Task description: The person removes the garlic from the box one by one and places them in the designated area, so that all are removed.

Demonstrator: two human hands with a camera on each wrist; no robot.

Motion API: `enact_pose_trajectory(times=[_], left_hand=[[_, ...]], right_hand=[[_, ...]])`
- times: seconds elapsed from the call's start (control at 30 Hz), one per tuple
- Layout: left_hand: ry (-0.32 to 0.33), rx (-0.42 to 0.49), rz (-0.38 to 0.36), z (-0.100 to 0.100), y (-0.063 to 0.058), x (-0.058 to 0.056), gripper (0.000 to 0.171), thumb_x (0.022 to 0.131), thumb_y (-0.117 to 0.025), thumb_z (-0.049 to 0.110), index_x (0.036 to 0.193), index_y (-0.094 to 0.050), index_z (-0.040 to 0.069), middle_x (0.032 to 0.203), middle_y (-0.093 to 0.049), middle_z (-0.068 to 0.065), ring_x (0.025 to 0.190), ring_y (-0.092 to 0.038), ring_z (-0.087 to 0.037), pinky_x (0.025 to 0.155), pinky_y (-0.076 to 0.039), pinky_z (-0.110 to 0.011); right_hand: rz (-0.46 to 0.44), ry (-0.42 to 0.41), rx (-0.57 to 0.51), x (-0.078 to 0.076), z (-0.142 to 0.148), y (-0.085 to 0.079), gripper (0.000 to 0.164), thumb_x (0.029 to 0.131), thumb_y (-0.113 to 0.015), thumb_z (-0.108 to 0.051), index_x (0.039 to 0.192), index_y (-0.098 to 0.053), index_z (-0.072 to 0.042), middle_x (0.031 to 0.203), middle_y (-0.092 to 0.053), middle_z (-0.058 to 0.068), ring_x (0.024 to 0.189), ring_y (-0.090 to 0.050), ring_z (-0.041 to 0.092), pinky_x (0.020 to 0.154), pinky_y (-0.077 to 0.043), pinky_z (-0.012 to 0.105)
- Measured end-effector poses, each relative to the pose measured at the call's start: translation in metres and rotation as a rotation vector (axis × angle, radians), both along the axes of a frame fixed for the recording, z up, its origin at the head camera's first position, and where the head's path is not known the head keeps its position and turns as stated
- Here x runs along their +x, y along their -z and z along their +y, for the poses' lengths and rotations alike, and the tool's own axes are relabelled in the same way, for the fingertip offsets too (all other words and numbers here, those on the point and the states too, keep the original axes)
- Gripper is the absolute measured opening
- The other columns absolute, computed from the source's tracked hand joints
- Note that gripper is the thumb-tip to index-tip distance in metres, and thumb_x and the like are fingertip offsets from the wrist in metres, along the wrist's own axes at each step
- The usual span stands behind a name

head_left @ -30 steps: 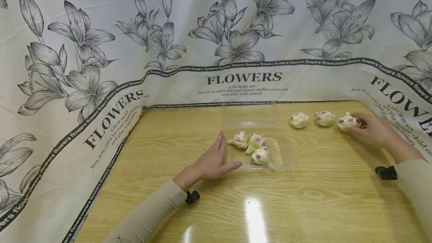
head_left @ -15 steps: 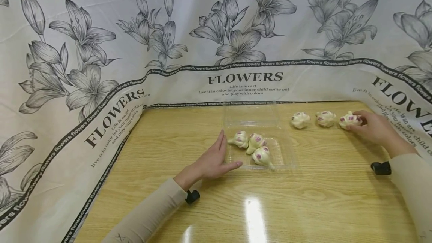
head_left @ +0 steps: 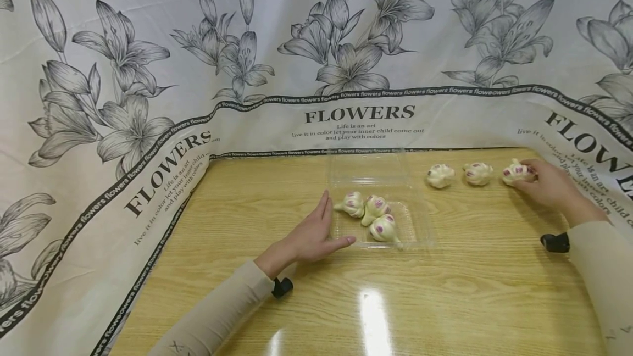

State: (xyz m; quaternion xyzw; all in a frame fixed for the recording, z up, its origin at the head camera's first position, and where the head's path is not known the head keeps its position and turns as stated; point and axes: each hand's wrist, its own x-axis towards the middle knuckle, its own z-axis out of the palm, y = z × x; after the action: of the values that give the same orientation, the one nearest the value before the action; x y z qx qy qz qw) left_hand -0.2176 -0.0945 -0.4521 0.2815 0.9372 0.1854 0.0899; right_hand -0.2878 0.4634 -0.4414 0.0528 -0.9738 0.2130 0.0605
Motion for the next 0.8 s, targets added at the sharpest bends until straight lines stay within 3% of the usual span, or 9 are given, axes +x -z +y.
enact_pose_trajectory(times=[0.2, 0.5, 0.8], left_hand=[[-0.002, 0.003, 0.007, 0.0, 0.0, 0.001, 0.116, 0.095, -0.04, 0.078, 0.16, 0.003, -0.007, 0.168, 0.018, -0.021, 0.155, -0.015, -0.037, 0.125, -0.021, -0.04], [-0.008, 0.001, -0.002, 0.001, 0.002, 0.0, 0.117, 0.094, -0.04, 0.08, 0.16, 0.007, -0.006, 0.168, 0.018, -0.021, 0.154, -0.017, -0.037, 0.125, -0.022, -0.039], [-0.008, 0.005, -0.003, 0.001, 0.001, 0.0, 0.118, 0.094, -0.041, 0.079, 0.16, 0.007, -0.006, 0.167, 0.019, -0.02, 0.154, -0.017, -0.037, 0.125, -0.021, -0.039]], right_hand=[[0.034, -0.039, -0.059, -0.004, -0.002, 0.004, 0.061, 0.097, -0.062, -0.006, 0.14, -0.032, 0.024, 0.13, -0.039, 0.05, 0.114, -0.04, 0.066, 0.1, -0.03, 0.077], [0.074, -0.036, -0.067, -0.007, 0.002, 0.011, 0.057, 0.095, -0.059, -0.002, 0.138, -0.029, 0.021, 0.113, -0.045, 0.043, 0.099, -0.049, 0.057, 0.084, -0.04, 0.068], [0.015, 0.003, -0.104, -0.006, 0.004, 0.012, 0.059, 0.097, -0.059, -0.007, 0.14, -0.028, 0.019, 0.117, -0.043, 0.045, 0.104, -0.045, 0.06, 0.086, -0.04, 0.071]])
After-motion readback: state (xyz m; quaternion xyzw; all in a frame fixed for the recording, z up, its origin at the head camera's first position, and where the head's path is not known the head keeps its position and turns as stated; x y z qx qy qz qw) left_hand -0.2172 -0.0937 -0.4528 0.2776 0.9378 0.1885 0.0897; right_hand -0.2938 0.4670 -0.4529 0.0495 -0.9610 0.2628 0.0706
